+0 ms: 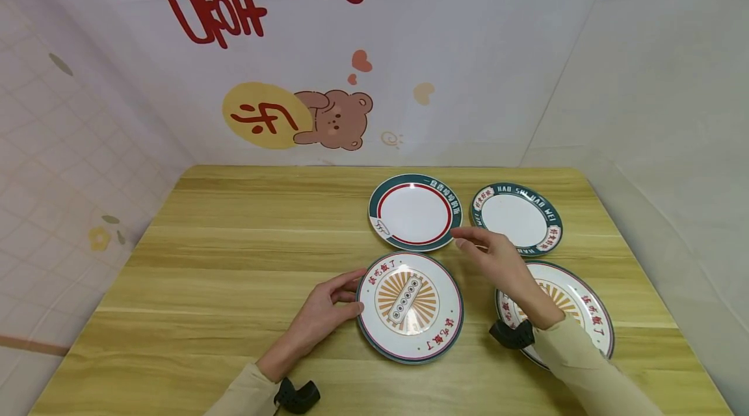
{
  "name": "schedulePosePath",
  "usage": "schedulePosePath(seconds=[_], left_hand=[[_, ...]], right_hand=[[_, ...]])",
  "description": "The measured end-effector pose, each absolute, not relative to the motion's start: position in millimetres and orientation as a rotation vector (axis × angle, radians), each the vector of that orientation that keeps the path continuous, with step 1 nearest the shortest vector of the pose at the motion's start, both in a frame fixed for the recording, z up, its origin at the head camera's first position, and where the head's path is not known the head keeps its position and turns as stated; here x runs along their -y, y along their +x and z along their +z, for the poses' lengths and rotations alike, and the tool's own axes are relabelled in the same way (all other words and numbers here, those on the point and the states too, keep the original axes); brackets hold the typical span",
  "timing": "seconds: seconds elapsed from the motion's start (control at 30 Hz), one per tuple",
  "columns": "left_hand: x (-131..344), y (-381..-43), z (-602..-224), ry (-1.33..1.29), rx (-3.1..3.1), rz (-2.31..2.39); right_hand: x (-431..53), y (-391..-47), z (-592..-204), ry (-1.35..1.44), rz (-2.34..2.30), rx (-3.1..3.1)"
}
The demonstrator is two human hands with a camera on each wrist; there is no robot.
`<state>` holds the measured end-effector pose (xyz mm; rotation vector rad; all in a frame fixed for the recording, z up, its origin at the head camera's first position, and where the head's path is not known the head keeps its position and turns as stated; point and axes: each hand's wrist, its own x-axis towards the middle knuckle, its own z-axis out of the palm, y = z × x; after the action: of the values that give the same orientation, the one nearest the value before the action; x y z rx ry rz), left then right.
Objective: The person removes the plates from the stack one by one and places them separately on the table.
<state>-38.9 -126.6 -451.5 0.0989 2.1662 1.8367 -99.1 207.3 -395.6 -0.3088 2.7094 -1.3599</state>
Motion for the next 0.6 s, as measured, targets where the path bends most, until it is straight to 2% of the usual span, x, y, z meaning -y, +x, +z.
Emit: schedulePosePath(seconds=[0.6], left_hand=[[125, -39, -448, 0.082, -2.218, 1.804]], right_hand=[[-213, -72, -416, -0.355, -1.369, -2.635]])
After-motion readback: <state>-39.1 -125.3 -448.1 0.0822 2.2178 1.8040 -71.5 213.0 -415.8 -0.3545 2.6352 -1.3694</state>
